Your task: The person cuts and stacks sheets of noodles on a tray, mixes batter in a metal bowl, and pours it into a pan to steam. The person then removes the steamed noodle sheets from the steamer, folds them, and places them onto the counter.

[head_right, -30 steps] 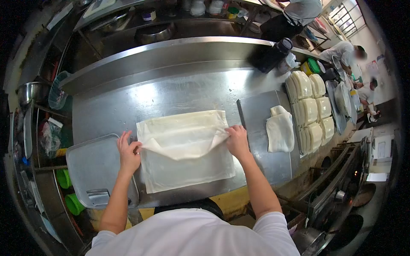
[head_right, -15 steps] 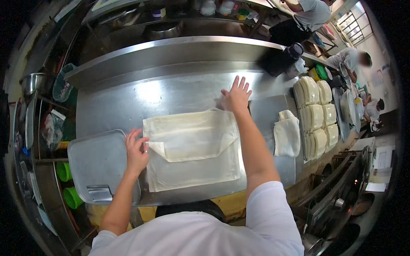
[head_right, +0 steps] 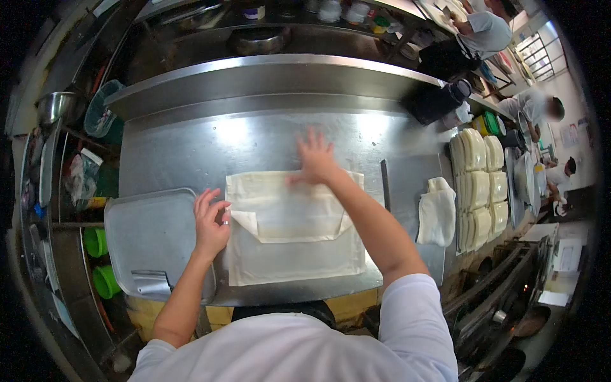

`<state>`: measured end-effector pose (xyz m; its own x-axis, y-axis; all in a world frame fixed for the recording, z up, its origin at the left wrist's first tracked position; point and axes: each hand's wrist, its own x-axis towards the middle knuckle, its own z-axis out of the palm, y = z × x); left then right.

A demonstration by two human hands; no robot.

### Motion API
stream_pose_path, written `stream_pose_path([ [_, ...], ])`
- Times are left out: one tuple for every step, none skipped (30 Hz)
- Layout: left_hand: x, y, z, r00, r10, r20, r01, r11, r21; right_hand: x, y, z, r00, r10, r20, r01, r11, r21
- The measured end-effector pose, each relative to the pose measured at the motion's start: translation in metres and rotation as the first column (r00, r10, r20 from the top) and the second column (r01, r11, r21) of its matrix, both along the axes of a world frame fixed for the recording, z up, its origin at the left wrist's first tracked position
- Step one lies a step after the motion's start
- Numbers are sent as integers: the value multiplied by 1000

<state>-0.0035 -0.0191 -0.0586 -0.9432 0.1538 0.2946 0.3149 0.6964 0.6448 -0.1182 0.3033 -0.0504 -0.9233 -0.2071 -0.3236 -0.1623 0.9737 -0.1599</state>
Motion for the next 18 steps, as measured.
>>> stream_pose_path([
  [-1, 0, 0, 1000, 5, 5, -5, 1000, 7, -5, -10, -5, 997, -38, -64, 39, 999, 13],
  [-2, 0, 1, 1000, 7, 10, -7, 1000, 13, -11, -17, -15, 989, -78, -128, 82, 996, 21],
  [-4, 0, 2, 1000, 4, 15, -4, 1000, 19, -18, -19, -28, 974, -123, -191, 130, 991, 26],
  [-5, 0, 1, 1000, 8, 18, -9, 999, 32, -33, -20, -33, 875, -186, -448, 244, 967, 76],
  [-7, -1, 0, 1000, 13, 22, -14, 999, 43, -40, -21, -40, 897, -222, -382, 240, 971, -2],
  [-8, -2, 0, 1000, 13, 28, -14, 998, 54, -42, -30, -27, 916, -256, -310, 244, 967, -79],
  [-9, -2, 0, 999, 18, 32, -20, 998, 56, -41, -41, -12, 930, -283, -233, 252, 955, -153],
  [-10, -2, 1, 999, 24, 36, -26, 998, 61, -33, -57, 1, 972, -164, -166, 149, 984, -99],
  [-12, -3, 1, 999, 32, 38, -35, 997, 66, -20, -78, 15, 995, -41, -95, 36, 998, -53],
  [-14, -3, 0, 998, 37, 40, -40, 996, 79, -12, -89, 20, 996, 82, -17, -82, 997, -14],
  [-17, -2, 0, 998, 41, 45, -45, 995, 93, -18, -90, 10, 988, 15, -154, -17, 1000, -9],
  [-19, -1, -1, 998, 41, 52, -46, 993, 105, -30, -89, -7, 957, -55, -286, 53, 998, -14],
  [-24, -1, -4, 998, 36, 55, -40, 997, 64, -43, -90, -13, 901, -121, -417, 120, 992, -28],
  [-31, 0, -7, 998, 36, 54, -37, 999, 22, -56, -87, -16, 883, -266, -386, 196, 958, -212],
  [-37, 0, -8, 998, 31, 59, -30, 999, -21, -63, -83, -17, 855, -405, -323, 272, 882, -386],
  [-43, 5, -3, 995, 32, 99, -22, 995, -101, -63, -78, -15, 814, -531, -234, 346, 768, -539],
  [-52, 13, 2, 990, 35, 138, -10, 984, -177, -56, -74, -14, 824, -504, -260, 297, 775, -558],
  [-65, 19, 6, 984, 40, 173, 5, 969, -248, -43, -71, -7, 830, -475, -292, 245, 781, -574],
])
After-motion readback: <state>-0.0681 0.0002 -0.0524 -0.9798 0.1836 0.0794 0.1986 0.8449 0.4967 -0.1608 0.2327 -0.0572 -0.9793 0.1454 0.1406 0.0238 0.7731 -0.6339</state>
